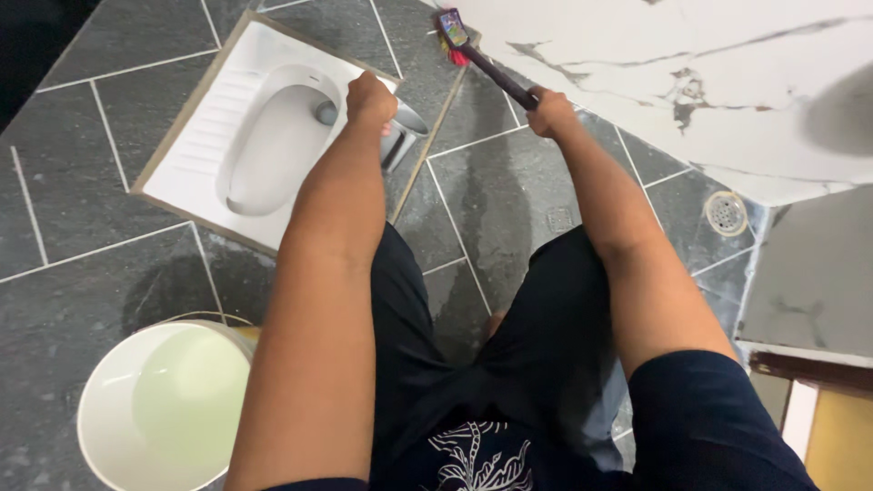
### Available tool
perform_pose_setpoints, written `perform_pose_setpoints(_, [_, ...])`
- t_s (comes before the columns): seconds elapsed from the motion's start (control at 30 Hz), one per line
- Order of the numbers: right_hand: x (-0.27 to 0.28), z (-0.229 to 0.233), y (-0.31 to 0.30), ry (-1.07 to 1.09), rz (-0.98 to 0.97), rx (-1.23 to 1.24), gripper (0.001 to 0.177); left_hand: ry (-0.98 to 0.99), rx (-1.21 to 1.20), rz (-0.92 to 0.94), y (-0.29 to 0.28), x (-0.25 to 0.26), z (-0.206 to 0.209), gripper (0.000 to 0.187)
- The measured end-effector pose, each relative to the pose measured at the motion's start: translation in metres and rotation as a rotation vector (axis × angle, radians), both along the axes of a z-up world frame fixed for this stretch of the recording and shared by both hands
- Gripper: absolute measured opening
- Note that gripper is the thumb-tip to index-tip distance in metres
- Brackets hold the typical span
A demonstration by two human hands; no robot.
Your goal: The person sits on the floor of a bathroom and uses a long-handled brush to scrub the tiled floor and the sides of a squat toilet. They repeatedly scoop water from a bucket using a small metal cup and pour it onto the floor and the toilet to rinse the area.
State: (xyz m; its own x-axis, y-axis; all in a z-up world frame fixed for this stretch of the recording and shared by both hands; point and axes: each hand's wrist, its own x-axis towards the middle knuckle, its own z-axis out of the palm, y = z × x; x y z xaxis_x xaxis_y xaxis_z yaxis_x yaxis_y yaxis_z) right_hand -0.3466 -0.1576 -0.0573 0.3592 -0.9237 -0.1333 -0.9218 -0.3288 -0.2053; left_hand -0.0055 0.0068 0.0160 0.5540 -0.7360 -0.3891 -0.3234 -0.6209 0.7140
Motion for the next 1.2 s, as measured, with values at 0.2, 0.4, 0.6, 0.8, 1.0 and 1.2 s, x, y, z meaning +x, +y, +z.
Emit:
perform_pose_setpoints(0.2, [-0.052,-0.008,-0.004,-0.002,-0.021,0.18,0.053,0.03,-0.004,-0.012,-0.004,-0.007,-0.002,0.016])
perform_pose_setpoints(0.4, [-0.043,-0.022,0.003,-0.159,-0.009,0.419,0.035,0.033,-0.025,-0.005,-0.007,-0.012,-0.001,0.02])
perform_pose_setpoints(0.6, [-0.003,-0.009,0.041,0.153,0.4,0.16,0.038,0.022,-0.035,-0.039,-0.009,-0.013,-0.003,0.019])
perform_pose_setpoints(0.8, [0.015,-0.007,0.052,0.23,0.488,0.179,0.043,0.037,-0.052,-0.016,-0.006,-0.002,-0.01,0.021])
perform_pose_setpoints(1.0, [-0.02,-0.027,0.006,0.2,0.281,0.129,0.039,-0.015,-0.066,0.01,0.0,0.008,-0.008,0.024])
perform_pose_setpoints(1.2, [-0.021,-0.021,-0.002,0.132,-0.089,0.229,0.044,-0.039,-0.008,-0.034,-0.001,0.017,-0.013,0.014])
